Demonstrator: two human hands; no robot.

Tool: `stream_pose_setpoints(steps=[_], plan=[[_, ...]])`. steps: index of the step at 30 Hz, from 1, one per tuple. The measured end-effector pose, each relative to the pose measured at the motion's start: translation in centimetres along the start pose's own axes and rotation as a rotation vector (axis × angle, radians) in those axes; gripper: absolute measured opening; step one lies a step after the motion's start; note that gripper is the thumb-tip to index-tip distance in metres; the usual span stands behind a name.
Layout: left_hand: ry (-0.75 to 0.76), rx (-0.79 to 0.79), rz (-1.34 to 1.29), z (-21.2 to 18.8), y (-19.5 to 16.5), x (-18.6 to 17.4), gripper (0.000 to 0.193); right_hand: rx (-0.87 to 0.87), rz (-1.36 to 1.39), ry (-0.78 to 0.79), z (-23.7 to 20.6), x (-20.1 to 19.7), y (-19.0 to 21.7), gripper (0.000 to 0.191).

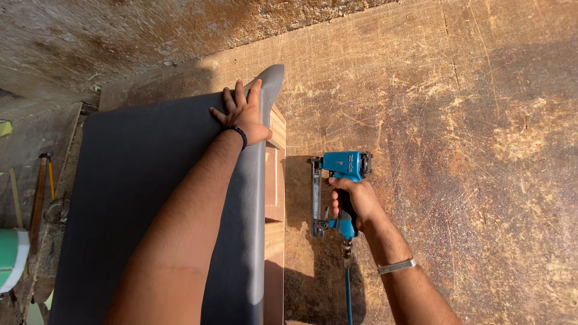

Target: The person stretches a gray fabric cover over a cushioned seat and secures it using a pneumatic staple gun. They smooth the fabric, fold edges, and drive staples along the perimeter to attach the cover to the seat base.

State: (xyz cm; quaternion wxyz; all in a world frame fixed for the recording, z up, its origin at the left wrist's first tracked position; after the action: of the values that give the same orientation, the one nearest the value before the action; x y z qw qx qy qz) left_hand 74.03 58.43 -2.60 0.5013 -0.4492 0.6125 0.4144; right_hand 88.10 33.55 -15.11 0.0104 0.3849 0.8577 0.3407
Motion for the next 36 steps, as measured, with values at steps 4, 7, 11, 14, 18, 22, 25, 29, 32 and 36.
stream_pose_setpoints(steps=[4,7,11,14,18,22,25,29,32,36], plan=[[-0.047,-0.016,-0.009,-0.5,-0.5,-0.2,0.125,-0.142,-0.401,-0.105,-3.2,-5.4,-2.8,0.038],[-0.084,-0.035,-0.029,-0.6,-0.9,-0.1,0.119,-0.19,-0.717,-0.165,-4.5,-7.3,-4.3,0.055],[-0.088,-0.049,0.013,-0.2,-0.8,0.3,0.117,-0.327,-1.04,-0.178,-5.6,-6.8,-5.3,0.07],[-0.208,-0.006,-0.063,0.1,-0.3,0.8,0.09,-0.284,-0.919,-0.212,-4.8,-6.7,-4.7,0.066],[-0.41,-0.013,-0.222,0.5,0.7,1.7,0.051,-0.221,-0.284,-0.049,-1.6,-4.4,-1.2,0.041],[-0.479,-0.042,-0.26,1.3,1.6,2.4,0.045,-0.193,0.124,0.04,2.2,2.8,2.8,0.015],[-0.489,-0.034,-0.243,1.8,1.9,2.6,0.046,-0.131,0.145,0.122,3.9,8.1,3.5,0.01],[-0.509,-0.027,-0.229,2.1,2.0,2.5,0.047,-0.108,0.049,0.181,5.5,9.0,3.2,0.009],[-0.506,-0.04,-0.232,2.1,2.1,2.6,0.047,-0.083,0.145,0.125,6.1,9.0,2.5,0.011],[-0.517,-0.029,-0.234,2.1,2.1,2.3,0.046,-0.061,0.068,0.214,5.9,10.1,3.1,0.011]])
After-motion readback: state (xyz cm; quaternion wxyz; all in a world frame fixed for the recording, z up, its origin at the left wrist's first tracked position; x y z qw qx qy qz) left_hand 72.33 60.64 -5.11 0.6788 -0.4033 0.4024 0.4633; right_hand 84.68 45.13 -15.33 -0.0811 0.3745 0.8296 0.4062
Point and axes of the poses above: each hand's wrist, its own z-axis towards the middle knuckle, its own x-axis out of the palm, y = z × x, the point moved 4 cm from there along z, towards the middle knuckle, and after that the axes turned 15 degrees about -y, right-handed, at the moved point
